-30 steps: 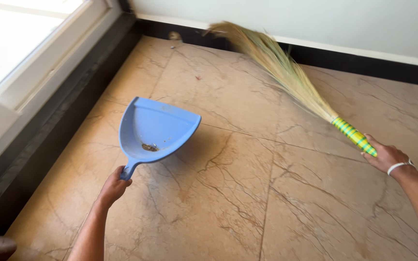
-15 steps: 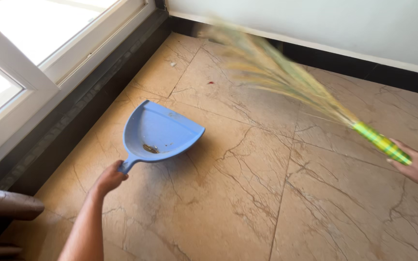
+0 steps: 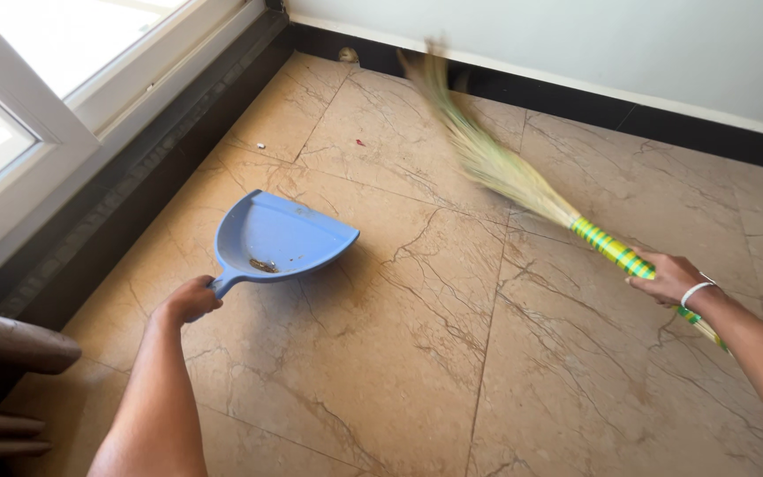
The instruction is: The person sweeps debris on a tiled floor using a broom and a dustpan, collecting the dirt into the dustpan. They then move to a balcony, sweep the floor there, and briefly lift a mat before continuing to sweep.
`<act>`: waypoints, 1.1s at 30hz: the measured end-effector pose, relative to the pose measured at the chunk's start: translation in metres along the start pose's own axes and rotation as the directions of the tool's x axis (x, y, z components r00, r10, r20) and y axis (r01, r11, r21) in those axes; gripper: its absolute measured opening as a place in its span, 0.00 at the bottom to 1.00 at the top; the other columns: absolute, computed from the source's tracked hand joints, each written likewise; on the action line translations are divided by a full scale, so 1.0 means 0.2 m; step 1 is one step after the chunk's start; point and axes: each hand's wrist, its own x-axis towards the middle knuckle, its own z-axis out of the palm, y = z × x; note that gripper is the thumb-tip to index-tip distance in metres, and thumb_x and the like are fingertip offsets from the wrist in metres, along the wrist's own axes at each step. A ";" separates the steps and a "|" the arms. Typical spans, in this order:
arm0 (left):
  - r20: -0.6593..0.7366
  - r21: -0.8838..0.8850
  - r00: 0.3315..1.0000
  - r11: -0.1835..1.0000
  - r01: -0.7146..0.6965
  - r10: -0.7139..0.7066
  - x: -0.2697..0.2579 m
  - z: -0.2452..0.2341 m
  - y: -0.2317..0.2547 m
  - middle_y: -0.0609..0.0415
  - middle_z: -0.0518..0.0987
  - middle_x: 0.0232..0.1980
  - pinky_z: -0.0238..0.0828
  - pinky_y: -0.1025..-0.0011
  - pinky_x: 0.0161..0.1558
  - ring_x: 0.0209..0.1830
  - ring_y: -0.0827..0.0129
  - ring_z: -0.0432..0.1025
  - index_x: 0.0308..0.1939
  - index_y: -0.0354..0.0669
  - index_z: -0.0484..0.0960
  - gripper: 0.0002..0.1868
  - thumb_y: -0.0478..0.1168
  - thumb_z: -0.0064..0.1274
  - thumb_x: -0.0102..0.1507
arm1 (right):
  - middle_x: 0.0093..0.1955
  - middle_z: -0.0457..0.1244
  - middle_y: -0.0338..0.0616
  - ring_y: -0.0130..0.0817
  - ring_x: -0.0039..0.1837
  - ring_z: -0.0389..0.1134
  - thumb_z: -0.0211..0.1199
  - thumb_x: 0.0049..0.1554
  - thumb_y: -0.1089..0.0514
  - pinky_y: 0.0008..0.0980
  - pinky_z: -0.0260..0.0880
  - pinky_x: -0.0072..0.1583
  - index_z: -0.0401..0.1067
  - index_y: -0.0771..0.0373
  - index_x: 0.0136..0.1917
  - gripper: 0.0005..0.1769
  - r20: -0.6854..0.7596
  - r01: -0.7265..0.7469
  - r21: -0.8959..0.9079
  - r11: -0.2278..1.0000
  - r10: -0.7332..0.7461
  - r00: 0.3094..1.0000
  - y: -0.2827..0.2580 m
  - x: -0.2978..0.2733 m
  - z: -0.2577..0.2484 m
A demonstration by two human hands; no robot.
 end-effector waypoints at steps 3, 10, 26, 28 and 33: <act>-0.011 -0.072 1.000 0.997 -0.006 0.006 0.01 0.01 0.01 0.47 0.83 0.44 0.71 0.58 0.48 0.46 0.58 0.76 0.55 0.43 0.80 0.18 0.38 0.58 0.60 | 0.33 0.71 0.50 0.36 0.30 0.72 0.71 0.49 0.46 0.38 0.76 0.38 0.58 0.45 0.81 0.49 -0.115 0.061 0.278 0.959 -0.030 0.993 0.05 -0.12 0.00; 0.021 -0.077 0.999 0.996 -0.035 0.037 0.00 0.02 0.16 0.46 0.83 0.43 0.71 0.58 0.47 0.45 0.58 0.75 0.52 0.41 0.81 0.15 0.38 0.57 0.61 | 0.34 0.69 0.53 0.38 0.30 0.67 0.72 0.53 0.55 0.43 0.72 0.33 0.65 0.57 0.77 0.41 -0.010 -0.176 0.510 0.842 0.211 0.977 0.22 -0.39 0.32; -0.078 -0.318 0.984 0.931 -0.178 0.161 0.09 0.04 0.32 0.46 0.81 0.40 0.68 0.60 0.39 0.39 0.61 0.72 0.59 0.40 0.79 0.22 0.35 0.58 0.60 | 0.35 0.67 0.42 0.30 0.33 0.70 0.58 0.57 0.58 0.39 0.77 0.35 0.64 0.61 0.50 0.09 0.145 -0.148 0.989 0.019 0.107 0.984 -0.73 -0.93 1.15; -0.077 -0.336 0.988 0.929 -0.155 0.137 0.03 0.02 0.33 0.46 0.80 0.40 0.68 0.60 0.39 0.38 0.61 0.72 0.61 0.41 0.77 0.24 0.35 0.58 0.60 | 0.32 0.63 0.45 0.35 0.30 0.66 0.55 0.58 0.55 0.41 0.73 0.32 0.63 0.64 0.48 0.10 0.210 -0.209 0.978 -0.024 0.140 0.968 -0.76 -0.95 1.31; -0.081 -0.311 0.992 0.944 -0.113 0.092 -0.08 -0.08 0.37 0.49 0.80 0.39 0.69 0.61 0.38 0.37 0.63 0.73 0.62 0.46 0.76 0.24 0.37 0.57 0.61 | 0.29 0.59 0.49 0.41 0.27 0.62 0.58 0.60 0.50 0.46 0.68 0.31 0.60 0.63 0.45 0.15 0.422 -0.420 0.906 -0.048 0.171 0.890 -0.96 -1.08 1.50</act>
